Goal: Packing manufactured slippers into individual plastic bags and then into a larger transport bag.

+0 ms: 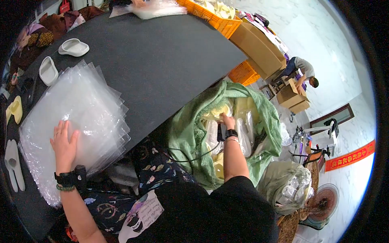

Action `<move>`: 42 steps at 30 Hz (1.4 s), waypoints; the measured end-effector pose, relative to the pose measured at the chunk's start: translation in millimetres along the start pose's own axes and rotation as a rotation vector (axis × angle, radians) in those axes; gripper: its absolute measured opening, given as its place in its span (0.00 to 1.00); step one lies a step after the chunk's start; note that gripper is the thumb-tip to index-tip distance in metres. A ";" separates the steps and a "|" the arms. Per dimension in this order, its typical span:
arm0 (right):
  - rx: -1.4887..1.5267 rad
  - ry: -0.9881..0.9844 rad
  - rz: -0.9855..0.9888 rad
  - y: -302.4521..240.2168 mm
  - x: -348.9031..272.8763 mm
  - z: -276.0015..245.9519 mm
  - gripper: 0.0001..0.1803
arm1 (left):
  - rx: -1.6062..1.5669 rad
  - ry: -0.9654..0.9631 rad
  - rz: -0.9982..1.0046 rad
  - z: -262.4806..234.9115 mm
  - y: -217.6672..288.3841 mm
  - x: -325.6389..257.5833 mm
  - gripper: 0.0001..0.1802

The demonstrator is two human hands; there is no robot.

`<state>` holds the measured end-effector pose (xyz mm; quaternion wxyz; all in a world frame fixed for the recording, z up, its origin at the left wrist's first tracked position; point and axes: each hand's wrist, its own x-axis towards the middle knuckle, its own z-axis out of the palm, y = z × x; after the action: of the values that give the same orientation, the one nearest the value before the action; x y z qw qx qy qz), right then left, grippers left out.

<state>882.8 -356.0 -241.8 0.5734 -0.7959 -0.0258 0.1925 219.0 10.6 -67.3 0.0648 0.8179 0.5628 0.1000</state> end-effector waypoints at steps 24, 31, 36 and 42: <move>-0.281 0.248 -1.334 -358.8 -237.7 100.9 0.12 | 0.086 0.131 -0.044 -17.2 -27.2 -12.6 0.28; -0.030 -0.053 -1.587 -377.0 -324.3 248.0 0.16 | 0.008 0.200 -0.005 -18.9 -17.1 -16.7 0.29; -0.077 -0.587 -1.924 -332.9 -386.4 336.3 0.20 | 0.004 0.169 -0.069 -20.4 -23.1 -19.9 0.31; -0.413 -0.980 -1.872 -244.6 -390.8 387.2 0.09 | -0.025 0.401 0.062 -1.6 -22.8 -10.4 0.33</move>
<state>435.3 -25.2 -11.8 0.2747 -0.3778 -0.8836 -0.0330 194.4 9.1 -71.8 -0.0415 0.7979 0.5375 0.2697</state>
